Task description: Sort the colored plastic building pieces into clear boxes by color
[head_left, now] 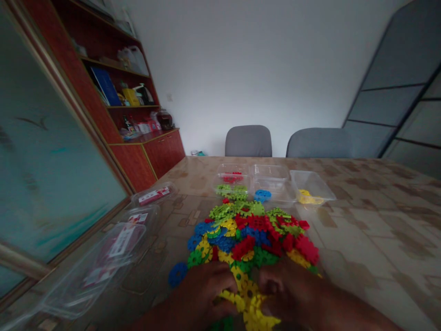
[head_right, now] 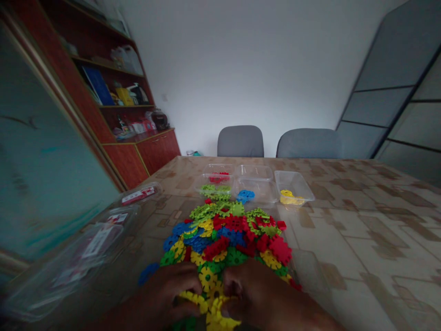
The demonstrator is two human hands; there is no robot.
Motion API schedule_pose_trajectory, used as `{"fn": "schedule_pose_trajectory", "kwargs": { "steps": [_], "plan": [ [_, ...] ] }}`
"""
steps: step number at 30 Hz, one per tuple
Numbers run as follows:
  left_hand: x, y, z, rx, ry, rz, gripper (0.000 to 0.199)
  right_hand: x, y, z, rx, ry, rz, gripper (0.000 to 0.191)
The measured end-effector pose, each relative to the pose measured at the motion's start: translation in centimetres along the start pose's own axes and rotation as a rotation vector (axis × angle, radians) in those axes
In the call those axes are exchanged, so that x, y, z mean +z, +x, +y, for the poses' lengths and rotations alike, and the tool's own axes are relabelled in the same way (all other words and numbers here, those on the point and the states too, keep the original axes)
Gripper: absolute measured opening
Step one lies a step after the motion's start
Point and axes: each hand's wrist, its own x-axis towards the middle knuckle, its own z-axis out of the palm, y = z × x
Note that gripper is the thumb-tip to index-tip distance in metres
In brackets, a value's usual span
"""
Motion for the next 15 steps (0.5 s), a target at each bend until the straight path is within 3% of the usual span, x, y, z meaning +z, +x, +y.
{"fn": "schedule_pose_trajectory", "kwargs": {
  "steps": [3,5,9,15],
  "plan": [
    [-0.1,0.0,0.0,-0.022,0.028,0.011,0.026,1.4,-0.3,-0.3,0.058,-0.144,0.024,0.018],
    [-0.2,0.0,0.1,-0.062,0.068,0.006,0.027,1.9,-0.4,-0.4,0.045,-0.2,0.044,0.036],
    [-0.4,0.1,0.6,-0.12,0.127,-0.007,0.05,2.2,-0.4,-1.4,0.077,-0.252,0.077,0.067],
    [-0.4,0.3,0.8,-0.181,0.151,-0.084,0.06,2.2,-0.5,-2.9,0.145,-0.288,0.101,0.058]
  ]
}}
